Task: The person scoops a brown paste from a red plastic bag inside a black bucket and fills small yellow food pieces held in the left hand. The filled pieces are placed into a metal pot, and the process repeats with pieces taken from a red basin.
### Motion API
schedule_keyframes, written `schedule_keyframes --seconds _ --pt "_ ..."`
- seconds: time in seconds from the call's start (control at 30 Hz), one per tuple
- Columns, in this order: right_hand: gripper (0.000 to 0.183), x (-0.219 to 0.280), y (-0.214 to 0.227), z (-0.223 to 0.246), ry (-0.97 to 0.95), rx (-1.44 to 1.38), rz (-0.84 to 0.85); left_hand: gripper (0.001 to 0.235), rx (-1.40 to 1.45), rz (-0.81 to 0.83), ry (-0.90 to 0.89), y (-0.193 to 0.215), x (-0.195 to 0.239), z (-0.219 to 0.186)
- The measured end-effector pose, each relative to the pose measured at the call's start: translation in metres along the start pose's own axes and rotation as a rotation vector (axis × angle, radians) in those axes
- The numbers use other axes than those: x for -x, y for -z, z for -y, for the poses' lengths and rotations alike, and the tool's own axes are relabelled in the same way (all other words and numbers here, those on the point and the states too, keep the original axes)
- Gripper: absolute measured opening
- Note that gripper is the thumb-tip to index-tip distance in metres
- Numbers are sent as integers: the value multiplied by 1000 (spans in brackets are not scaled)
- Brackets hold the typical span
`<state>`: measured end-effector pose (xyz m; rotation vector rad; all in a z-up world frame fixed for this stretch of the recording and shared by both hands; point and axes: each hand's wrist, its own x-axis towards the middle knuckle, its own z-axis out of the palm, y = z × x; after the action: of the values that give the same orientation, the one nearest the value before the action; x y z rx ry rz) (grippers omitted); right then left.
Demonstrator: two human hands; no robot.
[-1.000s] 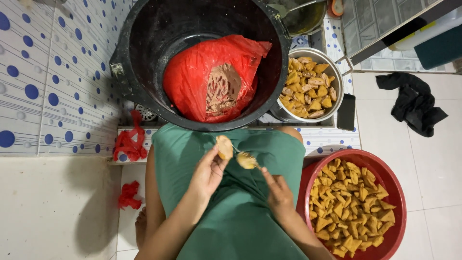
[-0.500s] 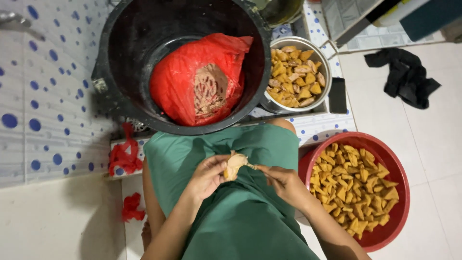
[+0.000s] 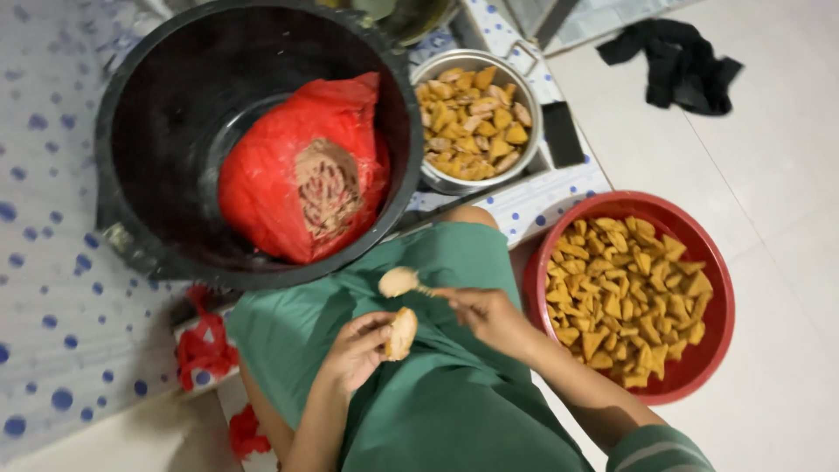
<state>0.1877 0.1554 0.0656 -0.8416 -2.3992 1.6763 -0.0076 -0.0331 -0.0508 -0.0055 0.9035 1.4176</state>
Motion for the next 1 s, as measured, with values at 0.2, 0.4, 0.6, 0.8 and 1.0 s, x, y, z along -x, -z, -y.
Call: schedule_keyframes --seconds 0.2,0.4,0.6,0.8,1.0 --pt "36 5 0 -12 25 -64 36 65 303 153 -210 48 -33 5" --pt "39 -11 4 -19 -181 -286 -47 61 346 -230 -84 65 -53 18" --pt "42 -35 -6 -27 -53 -479 165 33 79 41 139 17 -36 24" --pt "39 -44 -4 -50 82 -579 223 46 7 -40 313 -8 -43 12" --pt "33 -83 53 -75 92 -396 -70 65 93 -282 367 -47 -58 -25"
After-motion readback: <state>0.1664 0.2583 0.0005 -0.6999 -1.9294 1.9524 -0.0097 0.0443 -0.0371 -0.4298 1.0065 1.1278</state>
